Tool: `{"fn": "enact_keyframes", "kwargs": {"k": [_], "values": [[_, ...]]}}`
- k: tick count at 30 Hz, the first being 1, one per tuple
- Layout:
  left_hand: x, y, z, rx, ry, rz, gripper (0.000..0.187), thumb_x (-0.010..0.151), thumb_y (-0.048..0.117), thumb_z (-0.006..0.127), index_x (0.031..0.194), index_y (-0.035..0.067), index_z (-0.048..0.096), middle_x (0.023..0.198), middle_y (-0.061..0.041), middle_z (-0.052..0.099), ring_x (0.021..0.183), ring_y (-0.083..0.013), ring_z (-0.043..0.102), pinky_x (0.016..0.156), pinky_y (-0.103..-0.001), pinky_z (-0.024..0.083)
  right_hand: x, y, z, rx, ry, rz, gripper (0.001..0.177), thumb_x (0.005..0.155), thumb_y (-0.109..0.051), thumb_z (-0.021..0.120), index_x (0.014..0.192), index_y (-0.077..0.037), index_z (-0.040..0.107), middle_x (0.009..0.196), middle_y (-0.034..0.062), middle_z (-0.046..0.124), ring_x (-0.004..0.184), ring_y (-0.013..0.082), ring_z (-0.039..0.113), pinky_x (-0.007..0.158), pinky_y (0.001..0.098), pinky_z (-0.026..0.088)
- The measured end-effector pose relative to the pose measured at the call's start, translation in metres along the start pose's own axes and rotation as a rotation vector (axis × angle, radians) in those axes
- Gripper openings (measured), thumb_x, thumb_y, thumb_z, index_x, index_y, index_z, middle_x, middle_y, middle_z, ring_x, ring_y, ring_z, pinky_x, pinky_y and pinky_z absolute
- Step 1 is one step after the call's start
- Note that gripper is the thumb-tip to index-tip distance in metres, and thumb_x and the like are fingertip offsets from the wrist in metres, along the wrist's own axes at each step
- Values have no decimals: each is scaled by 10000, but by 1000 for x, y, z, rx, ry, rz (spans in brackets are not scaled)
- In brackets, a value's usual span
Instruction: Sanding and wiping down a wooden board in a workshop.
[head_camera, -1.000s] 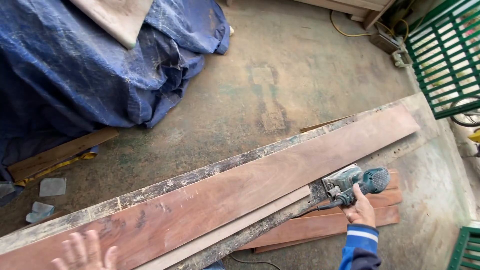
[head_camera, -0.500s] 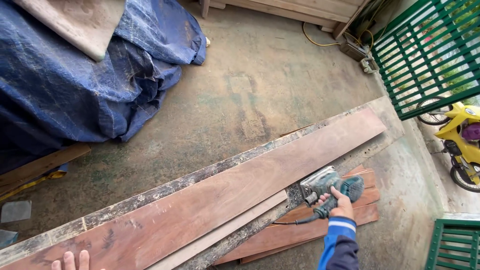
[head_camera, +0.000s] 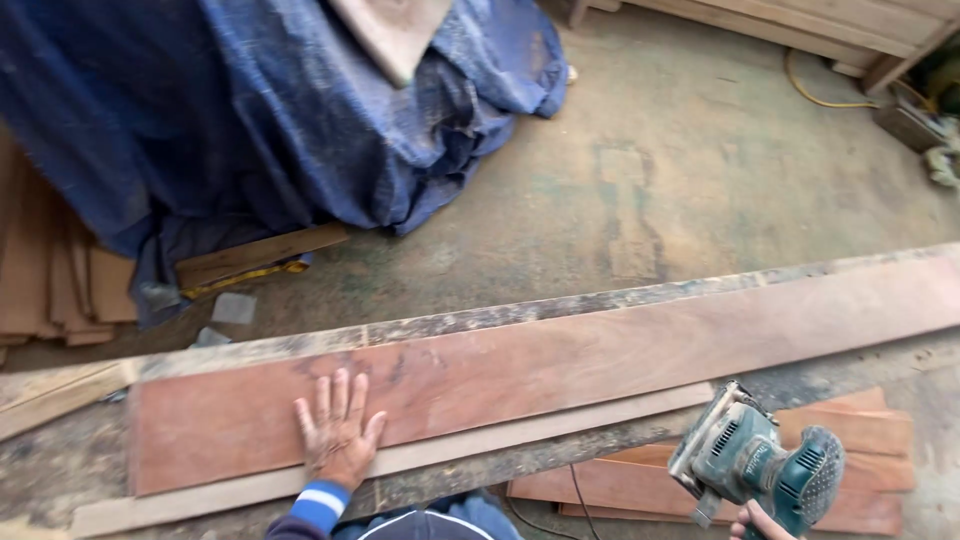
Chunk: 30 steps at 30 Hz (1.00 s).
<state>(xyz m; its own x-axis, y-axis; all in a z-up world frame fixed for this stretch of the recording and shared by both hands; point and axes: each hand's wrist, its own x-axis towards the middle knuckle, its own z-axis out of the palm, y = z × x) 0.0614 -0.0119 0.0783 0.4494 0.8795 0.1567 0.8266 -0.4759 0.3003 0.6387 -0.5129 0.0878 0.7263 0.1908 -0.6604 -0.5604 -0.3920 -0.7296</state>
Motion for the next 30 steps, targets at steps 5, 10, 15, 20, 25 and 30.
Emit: {"fn": "enact_keyframes", "kwargs": {"k": [5,10,15,20,25,30], "values": [[14,-2,-14,-103,-74,-48,748,838,483,664,1490,180,456,1627,-143,289,1524,-370,191,1180,-694,118,-71,-45,79,-391,-38,-156,306,814,-145,803,1021,61,709,771,151,700,621,257,689,590,400,556],[49,28,-49,-398,-91,-135,632,850,350,723,1404,96,557,1578,-205,372,1475,-402,308,1194,-589,221,-151,-122,203,-639,-131,-161,352,737,-169,881,959,59,730,687,193,710,569,276,665,546,411,529],[82,82,-94,-853,-116,-12,525,905,280,742,1344,11,641,1419,-250,576,1277,-402,596,1080,-452,473,-166,-167,292,-1138,-320,-321,386,685,-210,965,890,46,762,684,156,737,623,231,670,615,385,547],[113,151,-136,-1040,-420,-67,629,864,449,702,1361,70,632,1314,-181,648,1036,-312,705,895,-403,592,-189,-208,353,-1299,-608,-472,363,642,-233,928,866,21,798,715,92,777,682,164,677,677,346,556],[114,216,-85,-995,-167,84,618,927,539,733,1257,17,713,1251,-247,689,1136,-393,669,968,-482,540,-168,-226,380,-1423,-809,-543,402,634,-270,935,886,6,786,741,105,766,696,159,659,686,355,559],[114,256,-80,-726,-217,-222,571,918,600,627,1012,52,758,990,-250,731,926,-421,710,829,-527,548,-102,-210,382,-1586,-874,-556,473,607,-307,997,951,-58,790,794,117,809,781,203,732,789,370,590]]}}
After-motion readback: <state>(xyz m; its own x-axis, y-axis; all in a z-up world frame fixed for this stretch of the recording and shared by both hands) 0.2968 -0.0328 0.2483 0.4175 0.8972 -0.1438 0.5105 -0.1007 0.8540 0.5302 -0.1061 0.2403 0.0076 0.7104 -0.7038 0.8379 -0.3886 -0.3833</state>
